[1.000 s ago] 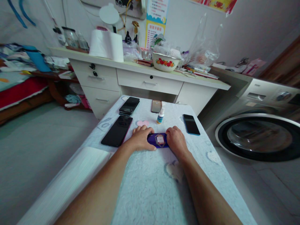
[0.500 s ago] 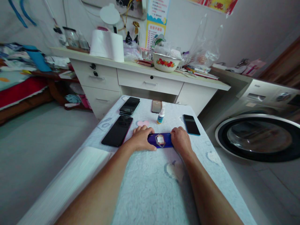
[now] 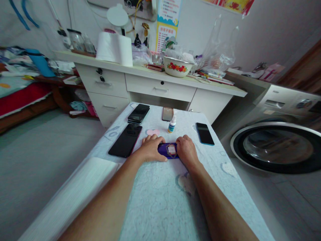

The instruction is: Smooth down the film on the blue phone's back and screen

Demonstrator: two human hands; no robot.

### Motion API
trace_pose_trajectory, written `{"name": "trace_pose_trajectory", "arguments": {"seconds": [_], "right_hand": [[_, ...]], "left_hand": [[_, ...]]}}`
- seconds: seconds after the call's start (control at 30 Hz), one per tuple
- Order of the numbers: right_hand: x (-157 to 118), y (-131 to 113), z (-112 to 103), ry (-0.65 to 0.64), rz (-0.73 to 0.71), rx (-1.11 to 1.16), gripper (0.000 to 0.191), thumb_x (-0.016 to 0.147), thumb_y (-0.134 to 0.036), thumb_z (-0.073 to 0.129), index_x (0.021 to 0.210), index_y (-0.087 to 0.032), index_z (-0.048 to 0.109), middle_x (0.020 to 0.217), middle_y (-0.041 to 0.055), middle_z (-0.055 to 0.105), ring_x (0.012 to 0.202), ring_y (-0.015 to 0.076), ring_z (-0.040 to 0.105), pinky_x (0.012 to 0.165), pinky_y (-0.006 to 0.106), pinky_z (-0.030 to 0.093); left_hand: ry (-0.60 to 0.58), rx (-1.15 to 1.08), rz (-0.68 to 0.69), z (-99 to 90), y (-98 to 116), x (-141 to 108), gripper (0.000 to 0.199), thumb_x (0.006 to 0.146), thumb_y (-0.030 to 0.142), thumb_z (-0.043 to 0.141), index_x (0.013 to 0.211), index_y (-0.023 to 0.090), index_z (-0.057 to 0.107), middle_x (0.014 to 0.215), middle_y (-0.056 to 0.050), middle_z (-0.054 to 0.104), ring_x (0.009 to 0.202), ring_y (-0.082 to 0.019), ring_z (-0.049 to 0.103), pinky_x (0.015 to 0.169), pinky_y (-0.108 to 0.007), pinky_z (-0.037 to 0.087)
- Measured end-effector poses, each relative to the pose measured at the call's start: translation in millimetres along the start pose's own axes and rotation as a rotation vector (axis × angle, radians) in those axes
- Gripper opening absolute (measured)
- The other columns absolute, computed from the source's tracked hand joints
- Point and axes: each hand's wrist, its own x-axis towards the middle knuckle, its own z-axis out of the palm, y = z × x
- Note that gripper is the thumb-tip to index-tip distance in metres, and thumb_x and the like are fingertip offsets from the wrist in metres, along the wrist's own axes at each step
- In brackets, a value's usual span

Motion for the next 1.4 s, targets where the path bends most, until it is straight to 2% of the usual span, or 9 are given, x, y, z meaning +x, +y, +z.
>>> {"name": "trace_pose_trajectory", "arguments": {"seconds": [0.3, 0.57, 0.9, 1.2, 1.4], "right_hand": [[-3, -9, -3, -0.002, -0.107, 0.063, 0.025, 0.093, -0.020, 0.041, 0.091, -0.017, 0.066, 0.088, 0.0065, 0.057, 0.088, 0.0156, 0.053, 0.079, 0.023, 0.035], [-4, -10, -6, -0.041, -0.134, 0.092, 0.025, 0.093, -0.020, 0.041, 0.092, -0.017, 0.066, 0.090, 0.0068, 0.057, 0.090, 0.0151, 0.052, 0.080, 0.022, 0.036], [-4, -9, -13, -0.060, -0.048, 0.030, 0.024, 0.090, -0.020, 0.043, 0.092, -0.017, 0.067, 0.092, 0.0076, 0.059, 0.090, 0.0160, 0.053, 0.078, 0.023, 0.036], [-2, 13, -13, -0.025, 0.033, -0.012, 0.023, 0.088, -0.021, 0.045, 0.091, -0.017, 0.068, 0.090, 0.0077, 0.061, 0.086, 0.0158, 0.056, 0.076, 0.023, 0.035], [-2, 15, -13, -0.012, 0.057, -0.029, 0.023, 0.088, -0.021, 0.045, 0.090, -0.016, 0.068, 0.090, 0.0079, 0.061, 0.084, 0.0157, 0.056, 0.074, 0.023, 0.035]], "left_hand": [[0.007, 0.004, -0.005, -0.9, 3, -1, 0.070, 0.051, 0.058, 0.071, 0.113, 0.034, 0.049, 0.117, -0.003, 0.047, 0.114, -0.029, 0.044, 0.094, -0.041, 0.036], [0.012, 0.001, -0.002, -0.1, 2, -1, 0.071, 0.050, 0.058, 0.071, 0.114, 0.034, 0.049, 0.117, -0.002, 0.047, 0.113, -0.029, 0.044, 0.094, -0.041, 0.036], [-0.007, 0.007, -0.008, -3.3, 4, -2, 0.069, 0.052, 0.057, 0.071, 0.113, 0.034, 0.048, 0.117, -0.002, 0.047, 0.114, -0.029, 0.043, 0.094, -0.039, 0.035], [-0.005, 0.004, -0.016, -1.4, 3, -2, 0.069, 0.052, 0.057, 0.071, 0.112, 0.034, 0.048, 0.120, -0.003, 0.046, 0.115, -0.030, 0.043, 0.094, -0.041, 0.035], [-0.004, 0.004, -0.014, -1.0, 3, -1, 0.069, 0.051, 0.057, 0.071, 0.112, 0.034, 0.048, 0.119, -0.002, 0.046, 0.115, -0.030, 0.042, 0.095, -0.041, 0.034]]}}
